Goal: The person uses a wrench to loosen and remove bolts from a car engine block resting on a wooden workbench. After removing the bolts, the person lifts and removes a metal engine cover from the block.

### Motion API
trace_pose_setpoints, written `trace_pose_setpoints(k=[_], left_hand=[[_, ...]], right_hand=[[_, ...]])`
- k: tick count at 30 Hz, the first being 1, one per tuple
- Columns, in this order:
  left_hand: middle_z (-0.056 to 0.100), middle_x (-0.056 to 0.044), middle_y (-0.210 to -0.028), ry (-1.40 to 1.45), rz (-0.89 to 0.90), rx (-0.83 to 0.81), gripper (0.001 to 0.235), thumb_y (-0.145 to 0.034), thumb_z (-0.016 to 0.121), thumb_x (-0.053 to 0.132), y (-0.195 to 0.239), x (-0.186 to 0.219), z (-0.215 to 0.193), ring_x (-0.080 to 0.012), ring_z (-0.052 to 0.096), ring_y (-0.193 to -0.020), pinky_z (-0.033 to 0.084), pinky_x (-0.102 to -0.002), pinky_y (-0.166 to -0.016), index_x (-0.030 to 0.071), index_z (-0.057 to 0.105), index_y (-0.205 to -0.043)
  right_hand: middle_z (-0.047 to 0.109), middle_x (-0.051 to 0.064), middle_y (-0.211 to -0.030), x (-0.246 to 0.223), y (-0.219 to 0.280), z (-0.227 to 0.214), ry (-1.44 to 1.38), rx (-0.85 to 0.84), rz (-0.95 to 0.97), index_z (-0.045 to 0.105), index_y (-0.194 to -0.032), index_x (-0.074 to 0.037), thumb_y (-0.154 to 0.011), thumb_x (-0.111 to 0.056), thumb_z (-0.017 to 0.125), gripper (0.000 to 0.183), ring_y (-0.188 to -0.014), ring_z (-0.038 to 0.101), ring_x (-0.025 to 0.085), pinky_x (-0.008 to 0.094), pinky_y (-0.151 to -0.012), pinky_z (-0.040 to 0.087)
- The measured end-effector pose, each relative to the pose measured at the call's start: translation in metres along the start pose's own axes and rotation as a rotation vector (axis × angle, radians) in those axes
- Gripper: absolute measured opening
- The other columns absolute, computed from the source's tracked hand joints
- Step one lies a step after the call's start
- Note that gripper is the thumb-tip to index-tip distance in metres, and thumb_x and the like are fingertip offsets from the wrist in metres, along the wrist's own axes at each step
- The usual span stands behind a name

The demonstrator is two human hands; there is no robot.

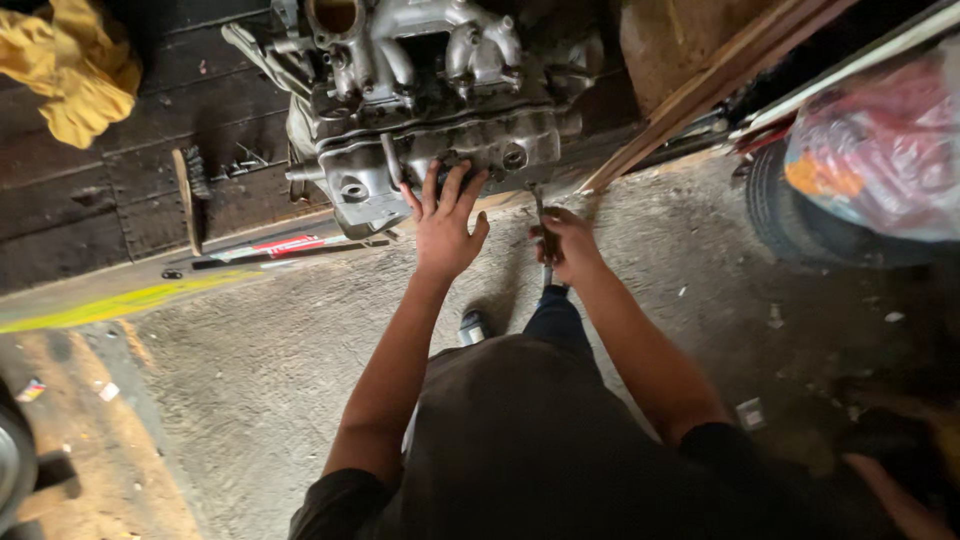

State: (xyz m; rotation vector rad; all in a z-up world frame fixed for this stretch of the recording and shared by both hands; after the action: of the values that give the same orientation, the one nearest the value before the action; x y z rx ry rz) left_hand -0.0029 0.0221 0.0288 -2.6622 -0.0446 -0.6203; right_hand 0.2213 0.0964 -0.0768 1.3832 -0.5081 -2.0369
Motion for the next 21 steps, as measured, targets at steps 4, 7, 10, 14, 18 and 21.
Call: trace_pose_setpoints(k=[4, 7, 10, 14, 18, 21], left_hand=[[0.042, -0.002, -0.157, -0.011, 0.003, 0.001, 0.059, -0.09, 0.071, 0.028, -0.001, 0.002, 0.001, -0.0376, 0.023, -0.154, 0.002, -0.074, -0.121, 0.023, 0.057, -0.147], [0.043, -0.001, -0.158, -0.004, -0.011, -0.007, 0.059, -0.089, 0.071, 0.028, -0.001, 0.0, 0.001, -0.0365, 0.024, -0.154, 0.003, -0.074, -0.121, 0.024, 0.057, -0.146], [0.043, -0.001, -0.157, -0.014, -0.012, -0.004, 0.058, -0.089, 0.071, 0.028, 0.0, 0.0, 0.002, -0.0359, 0.024, -0.154, 0.002, -0.074, -0.122, 0.024, 0.058, -0.146], [0.042, -0.003, -0.157, -0.016, -0.012, -0.019, 0.06, -0.089, 0.07, 0.027, -0.001, 0.0, 0.002, -0.0372, 0.023, -0.154, 0.001, -0.074, -0.121, 0.024, 0.057, -0.147], [0.042, -0.003, -0.157, -0.013, -0.015, -0.022, 0.059, -0.089, 0.07, 0.028, -0.001, 0.001, 0.002, -0.0374, 0.023, -0.154, 0.0, -0.074, -0.121, 0.024, 0.057, -0.147], [0.042, -0.002, -0.158, 0.0, -0.021, -0.022, 0.06, -0.089, 0.069, 0.028, -0.001, 0.001, 0.001, -0.0366, 0.023, -0.155, 0.0, -0.074, -0.121, 0.025, 0.057, -0.147]], right_hand=[[0.069, 0.014, -0.082, 0.001, -0.01, 0.002, -0.117, -0.066, 0.033, 0.055, -0.125, -0.005, -0.103, -0.015, 0.056, 0.024, -0.057, 0.063, 0.021, 0.034, -0.047, 0.051], [0.07, 0.016, -0.081, 0.007, -0.013, 0.004, -0.085, -0.074, -0.007, 0.055, -0.125, -0.004, -0.102, -0.013, 0.055, 0.025, -0.053, 0.061, 0.024, 0.037, -0.045, 0.05], [0.07, 0.016, -0.079, 0.01, -0.014, 0.006, -0.051, -0.059, -0.027, 0.056, -0.125, -0.003, -0.102, -0.013, 0.054, 0.026, -0.05, 0.059, 0.025, 0.036, -0.042, 0.047], [0.068, 0.017, -0.079, 0.006, -0.015, 0.011, -0.103, -0.017, 0.0, 0.055, -0.123, 0.0, -0.101, -0.008, 0.053, 0.024, -0.054, 0.064, 0.024, 0.036, -0.044, 0.05], [0.067, 0.016, -0.077, -0.003, -0.01, 0.015, -0.048, -0.001, -0.016, 0.056, -0.12, 0.005, -0.103, -0.006, 0.059, 0.021, -0.054, 0.064, 0.023, 0.037, -0.046, 0.052], [0.064, 0.015, -0.068, -0.013, -0.002, 0.022, 0.147, -0.07, -0.168, 0.056, -0.113, 0.004, -0.1, -0.008, 0.061, 0.018, -0.046, 0.059, 0.024, 0.038, -0.039, 0.046]])
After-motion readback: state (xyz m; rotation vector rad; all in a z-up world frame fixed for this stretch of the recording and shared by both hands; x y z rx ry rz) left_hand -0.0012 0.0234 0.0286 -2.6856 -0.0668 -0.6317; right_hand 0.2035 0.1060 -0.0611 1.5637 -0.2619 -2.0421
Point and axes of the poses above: each hand's wrist, its own y-axis away from the middle knuckle, its own z-axis out of the palm, x = y × z, the point moved 3 cm from there along -y, towards the middle knuckle
